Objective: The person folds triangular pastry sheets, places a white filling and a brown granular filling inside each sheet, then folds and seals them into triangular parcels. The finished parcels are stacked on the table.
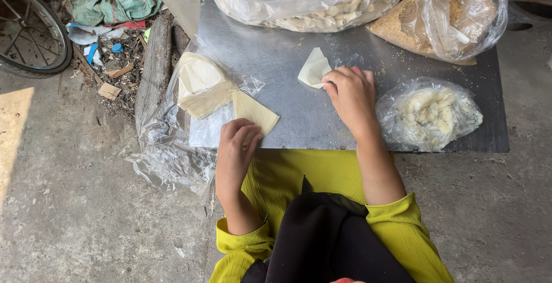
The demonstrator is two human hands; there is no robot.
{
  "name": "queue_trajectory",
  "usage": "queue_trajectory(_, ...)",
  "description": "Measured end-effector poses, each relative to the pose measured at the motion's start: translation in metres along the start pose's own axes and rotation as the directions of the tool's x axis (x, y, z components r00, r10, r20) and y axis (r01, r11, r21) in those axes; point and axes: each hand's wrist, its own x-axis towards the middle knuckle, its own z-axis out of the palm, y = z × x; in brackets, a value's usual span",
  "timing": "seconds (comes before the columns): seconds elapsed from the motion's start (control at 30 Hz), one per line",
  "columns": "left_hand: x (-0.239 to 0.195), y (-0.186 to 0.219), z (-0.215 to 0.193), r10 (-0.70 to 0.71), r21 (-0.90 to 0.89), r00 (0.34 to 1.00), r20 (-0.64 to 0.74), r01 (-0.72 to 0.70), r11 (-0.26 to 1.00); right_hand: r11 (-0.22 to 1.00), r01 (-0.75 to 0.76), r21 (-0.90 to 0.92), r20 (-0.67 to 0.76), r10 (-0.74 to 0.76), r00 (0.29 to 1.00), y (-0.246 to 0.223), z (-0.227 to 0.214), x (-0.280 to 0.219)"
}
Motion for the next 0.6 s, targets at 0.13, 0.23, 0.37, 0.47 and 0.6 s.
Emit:
queue_trajectory(0.13, -0.002, -0.006, -0.003, 0.014, -0.034, 1.000, 0.021, -0.014, 0.999, 0.968, -0.189, 0.164, 0.013, 0.189, 0.982, 0.004, -0.005, 0.002)
queue_trajectory(0.23, -0.003, -0.011, -0.005, 0.007, -0.063, 1.000, 0.010, -0.006, 0.998, 0.929, -0.296, 0.221, 0.055, 0.291, 0.955, 0.004, -0.013, 0.006)
queue_trajectory(0.37, -0.002, -0.016, -0.006, 0.016, -0.094, 1.000, 0.027, -0.014, 0.995, 0.927, -0.262, 0.270, 0.150, 0.228, 0.962, 0.007, -0.038, 0.017)
queue_trajectory(0.47, -0.002, -0.017, -0.007, 0.013, -0.112, 0.999, 0.034, -0.009, 0.994, 0.933, -0.238, 0.270, 0.152, 0.203, 0.967, 0.009, -0.053, 0.039)
queue_trajectory(0.6, -0.003, -0.015, -0.009, 0.002, -0.121, 0.999, 0.047, 0.003, 0.993, 0.936, -0.002, 0.352, -0.118, 0.047, 0.992, 0.008, -0.049, 0.074)
